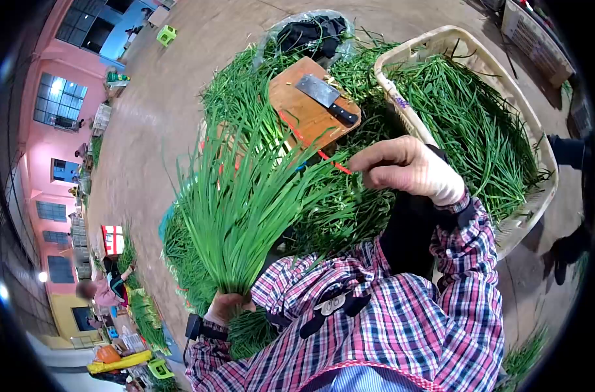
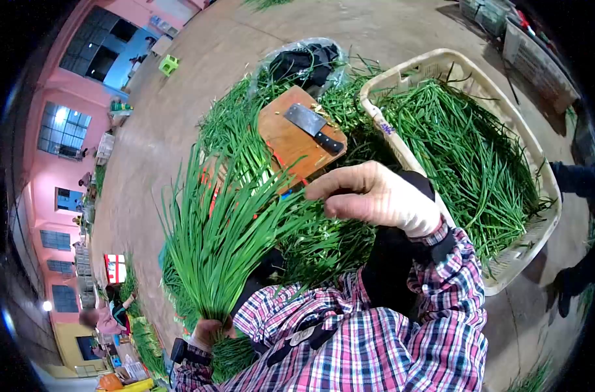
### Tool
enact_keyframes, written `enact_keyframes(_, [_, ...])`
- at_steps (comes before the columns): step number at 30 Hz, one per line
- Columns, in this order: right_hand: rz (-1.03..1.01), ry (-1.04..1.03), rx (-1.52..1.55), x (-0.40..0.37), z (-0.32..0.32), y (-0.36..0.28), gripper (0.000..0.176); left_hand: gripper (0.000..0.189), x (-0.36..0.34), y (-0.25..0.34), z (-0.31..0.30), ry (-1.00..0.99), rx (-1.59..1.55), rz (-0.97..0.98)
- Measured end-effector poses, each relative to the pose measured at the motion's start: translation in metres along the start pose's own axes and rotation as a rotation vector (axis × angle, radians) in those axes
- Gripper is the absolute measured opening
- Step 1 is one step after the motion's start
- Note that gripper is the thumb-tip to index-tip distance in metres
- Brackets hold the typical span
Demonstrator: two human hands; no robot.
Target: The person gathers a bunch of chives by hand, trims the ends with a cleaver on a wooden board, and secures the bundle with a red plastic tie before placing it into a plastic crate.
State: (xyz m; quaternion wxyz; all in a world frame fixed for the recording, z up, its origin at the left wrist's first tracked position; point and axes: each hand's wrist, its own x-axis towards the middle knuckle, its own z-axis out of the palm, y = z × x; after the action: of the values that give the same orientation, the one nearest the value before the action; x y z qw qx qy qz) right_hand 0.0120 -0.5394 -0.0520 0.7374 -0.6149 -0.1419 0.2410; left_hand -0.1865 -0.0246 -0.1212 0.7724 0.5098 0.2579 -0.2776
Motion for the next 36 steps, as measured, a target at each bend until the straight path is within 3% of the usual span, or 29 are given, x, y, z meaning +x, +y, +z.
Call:
enact_keyframes(2, [-0.102, -0.047, -0.232, 0.014, 0.007, 0.01, 0.032, 0.04, 0.001, 0.0, 0.003, 0.016, 0.113, 0.048])
enact_keyframes(3, [-0.1, -0.061, -0.151, 0.018, 0.015, 0.017, 0.033, 0.041, -0.001, 0.002, 0.021, 0.084, 0.076, 0.102])
enact_keyframes(7, [-0.325, -0.045, -0.688, 0.033, 0.049, 0.028, 0.043, 0.044, 0.002, 0.003, 0.021, -0.075, 0.047, 0.078])
enact_keyframes(10, [-0.604, -0.041, -1.034, 0.05, 0.075, 0.054, 0.035, 0.041, 0.006, 0.001, 0.014, -0.106, 0.096, 0.082])
enact_keyframes(12, [-0.585, -0.085, -1.173, 0.055, 0.087, 0.055, 0.026, 0.04, 0.006, -0.002, 0.013, -0.128, 0.074, 0.087])
enact_keyframes(14, [-0.632, -0.128, -1.204, 0.062, 0.089, 0.064, 0.023, 0.04, 0.005, -0.007, 0.007, -0.093, 0.057, 0.094])
enact_keyframes(17, [-0.689, -0.148, -0.791, 0.053, 0.085, 0.058, 0.017, 0.042, 0.007, -0.011, 0.002, -0.172, 0.019, 0.088])
enact_keyframes(18, [-0.432, -0.229, -0.426, 0.045, 0.081, 0.047, 0.016, 0.042, 0.008, -0.013, -0.004, -0.189, 0.002, 0.079])
enact_keyframes(20, [-0.182, -0.078, -0.01, 0.025, 0.072, 0.022, 0.013, 0.043, 0.011, -0.02, -0.016, -0.226, -0.034, 0.063])
enact_keyframes(22, [-0.066, -0.052, 0.453, 0.018, 0.048, 0.037, 0.012, 0.028, 0.006, -0.009, 0.004, -0.112, -0.046, 0.086])
enact_keyframes(23, [-0.045, -0.17, 0.578, 0.012, 0.036, 0.043, 0.021, 0.025, 0.006, -0.006, -0.001, -0.107, -0.063, 0.115])
enact_keyframes(24, [0.127, -0.135, 0.353, 0.008, 0.035, 0.037, 0.031, 0.023, 0.008, 0.004, 0.01, -0.103, -0.081, 0.147])
enact_keyframes(25, [-0.066, -0.11, -0.253, 0.011, 0.043, 0.038, 0.038, 0.02, 0.004, 0.018, 0.021, -0.125, -0.078, 0.24])
enact_keyframes(26, [-0.264, -0.08, -0.853, 0.015, 0.052, 0.044, 0.047, 0.022, -0.002, 0.039, 0.046, 0.26, -0.127, 0.292])
enact_keyframes(27, [-0.305, -0.022, -1.168, 0.017, 0.053, 0.067, 0.064, 0.032, 0.011, 0.046, 0.037, -0.078, -0.244, 0.559])
enact_keyframes(28, [-0.327, -0.011, -1.086, 0.017, 0.052, 0.075, 0.066, 0.052, 0.014, 0.072, 0.055, -0.279, -0.363, 0.632])
enact_keyframes(29, [-0.206, -0.055, -0.821, 0.016, 0.054, 0.067, 0.065, 0.063, 0.02, 0.079, 0.046, -0.161, -0.416, 0.675])
enact_keyframes(30, [-0.077, -0.104, -0.554, 0.015, 0.057, 0.06, 0.063, 0.059, 0.032, 0.093, 0.041, -0.215, -0.466, 0.633])
enact_keyframes(32, [0.034, -0.111, -0.163, 0.018, 0.065, 0.059, 0.046, 0.052, 0.04, 0.111, 0.074, 0.036, -0.524, 0.544])
enact_keyframes(34, [0.098, -0.137, -0.156, 0.025, 0.069, 0.067, 0.042, 0.051, 0.045, 0.133, 0.081, -0.035, -0.606, 0.519])
enact_keyframes(35, [0.072, -0.168, -0.296, 0.029, 0.074, 0.057, 0.039, 0.052, 0.049, 0.144, 0.078, -0.144, -0.665, 0.533])
enact_keyframes(36, [0.069, -0.178, -0.334, 0.032, 0.078, 0.065, 0.038, 0.052, 0.05, 0.152, 0.081, -0.119, -0.718, 0.563])
